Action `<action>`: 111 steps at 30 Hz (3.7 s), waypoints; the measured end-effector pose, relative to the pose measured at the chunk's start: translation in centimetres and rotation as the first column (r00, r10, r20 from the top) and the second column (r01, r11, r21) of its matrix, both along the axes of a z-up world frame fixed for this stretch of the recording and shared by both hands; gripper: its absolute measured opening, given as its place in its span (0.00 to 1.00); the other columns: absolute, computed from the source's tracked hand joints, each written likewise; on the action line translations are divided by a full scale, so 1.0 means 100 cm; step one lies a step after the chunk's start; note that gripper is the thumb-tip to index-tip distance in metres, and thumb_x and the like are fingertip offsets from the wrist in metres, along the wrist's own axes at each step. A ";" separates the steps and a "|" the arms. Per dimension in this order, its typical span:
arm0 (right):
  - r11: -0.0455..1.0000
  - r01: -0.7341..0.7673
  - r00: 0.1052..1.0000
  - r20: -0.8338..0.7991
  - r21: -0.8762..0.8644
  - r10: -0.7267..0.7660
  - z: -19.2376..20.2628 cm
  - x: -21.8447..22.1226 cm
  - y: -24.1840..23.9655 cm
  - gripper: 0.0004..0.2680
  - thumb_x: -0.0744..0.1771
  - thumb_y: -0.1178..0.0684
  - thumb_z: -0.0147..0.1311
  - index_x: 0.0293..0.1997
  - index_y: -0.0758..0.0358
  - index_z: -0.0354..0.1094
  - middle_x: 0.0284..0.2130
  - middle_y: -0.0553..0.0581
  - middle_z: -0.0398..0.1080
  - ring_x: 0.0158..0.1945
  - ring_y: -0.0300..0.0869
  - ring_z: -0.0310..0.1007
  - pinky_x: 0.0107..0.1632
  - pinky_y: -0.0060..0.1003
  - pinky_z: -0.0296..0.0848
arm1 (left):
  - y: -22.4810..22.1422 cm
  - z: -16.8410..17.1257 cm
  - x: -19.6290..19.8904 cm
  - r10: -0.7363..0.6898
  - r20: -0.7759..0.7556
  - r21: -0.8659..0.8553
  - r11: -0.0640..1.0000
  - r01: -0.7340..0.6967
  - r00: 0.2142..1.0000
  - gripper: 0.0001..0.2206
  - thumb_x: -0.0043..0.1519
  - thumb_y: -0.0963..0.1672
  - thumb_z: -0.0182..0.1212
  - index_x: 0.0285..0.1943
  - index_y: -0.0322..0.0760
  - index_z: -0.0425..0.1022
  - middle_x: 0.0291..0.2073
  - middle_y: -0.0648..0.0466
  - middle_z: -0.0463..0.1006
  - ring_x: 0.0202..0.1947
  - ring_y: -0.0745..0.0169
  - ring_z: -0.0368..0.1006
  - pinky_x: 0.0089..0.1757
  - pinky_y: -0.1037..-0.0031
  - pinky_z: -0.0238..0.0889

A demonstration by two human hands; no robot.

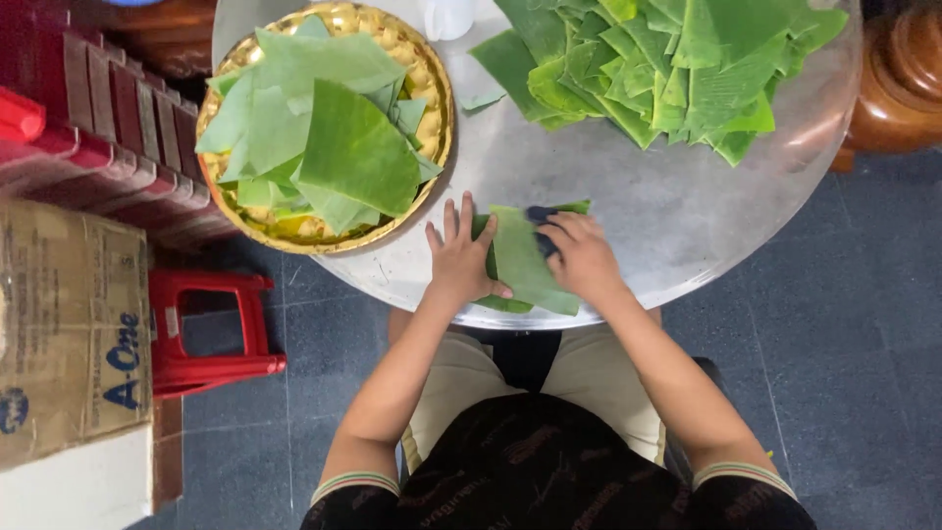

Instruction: Cleaning and wiping individual banana leaves with a cloth and stacking them in a tray.

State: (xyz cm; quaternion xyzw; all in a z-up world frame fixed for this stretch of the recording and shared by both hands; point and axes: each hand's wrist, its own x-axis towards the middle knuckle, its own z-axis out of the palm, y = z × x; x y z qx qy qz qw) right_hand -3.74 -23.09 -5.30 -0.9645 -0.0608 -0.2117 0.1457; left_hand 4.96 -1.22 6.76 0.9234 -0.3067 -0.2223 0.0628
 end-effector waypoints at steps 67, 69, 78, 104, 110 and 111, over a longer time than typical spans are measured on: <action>0.985 0.160 0.987 -0.023 -0.058 -0.161 0.010 -0.065 -0.022 0.22 0.59 0.48 0.55 0.61 0.52 0.72 0.57 0.52 0.71 0.64 0.49 0.66 0.60 0.51 0.62 | -0.021 -0.042 0.023 0.137 0.180 -0.106 0.987 -0.119 0.974 0.18 0.59 0.50 0.67 0.59 0.52 0.80 0.77 0.41 0.45 0.75 0.35 0.41 0.63 0.35 0.38; 0.960 0.269 0.963 0.040 -0.074 -0.267 0.007 -0.071 -0.031 0.22 0.60 0.48 0.54 0.61 0.48 0.72 0.57 0.48 0.70 0.66 0.45 0.65 0.60 0.46 0.61 | -0.020 -0.053 0.026 0.164 0.208 -0.197 0.973 -0.123 0.964 0.14 0.60 0.49 0.67 0.55 0.51 0.82 0.75 0.42 0.51 0.73 0.38 0.46 0.63 0.38 0.41; 0.935 0.347 0.926 0.133 0.066 -0.353 0.007 -0.089 -0.027 0.19 0.60 0.53 0.56 0.57 0.50 0.76 0.55 0.48 0.73 0.64 0.46 0.68 0.62 0.46 0.61 | -0.033 -0.060 0.034 0.148 0.344 -0.283 0.958 -0.048 0.927 0.11 0.55 0.45 0.70 0.46 0.45 0.83 0.70 0.44 0.58 0.70 0.41 0.53 0.61 0.42 0.52; 0.924 0.373 0.915 0.129 0.086 -0.381 0.002 -0.089 -0.027 0.17 0.61 0.54 0.55 0.56 0.48 0.76 0.55 0.47 0.73 0.64 0.46 0.68 0.61 0.46 0.60 | -0.019 -0.010 0.070 0.248 0.402 -0.479 0.877 -0.028 0.882 0.05 0.54 0.42 0.62 0.33 0.38 0.83 0.62 0.46 0.68 0.62 0.39 0.62 0.51 0.48 0.65; 0.921 0.380 0.914 0.117 0.087 -0.388 0.001 -0.089 -0.028 0.16 0.62 0.53 0.55 0.56 0.47 0.76 0.55 0.46 0.73 0.64 0.44 0.68 0.62 0.44 0.59 | 0.083 0.013 0.201 0.760 0.236 -0.711 0.560 -0.426 0.605 0.16 0.55 0.42 0.64 0.53 0.33 0.76 0.48 0.41 0.75 0.52 0.35 0.74 0.49 0.48 0.69; 0.924 0.367 0.917 0.124 0.108 -0.379 0.003 -0.089 -0.028 0.16 0.62 0.54 0.55 0.56 0.48 0.77 0.55 0.47 0.73 0.63 0.45 0.68 0.61 0.45 0.59 | 0.104 0.000 0.240 0.854 0.266 -0.696 0.492 -0.523 0.448 0.15 0.55 0.46 0.65 0.49 0.38 0.76 0.43 0.45 0.78 0.48 0.37 0.77 0.45 0.45 0.69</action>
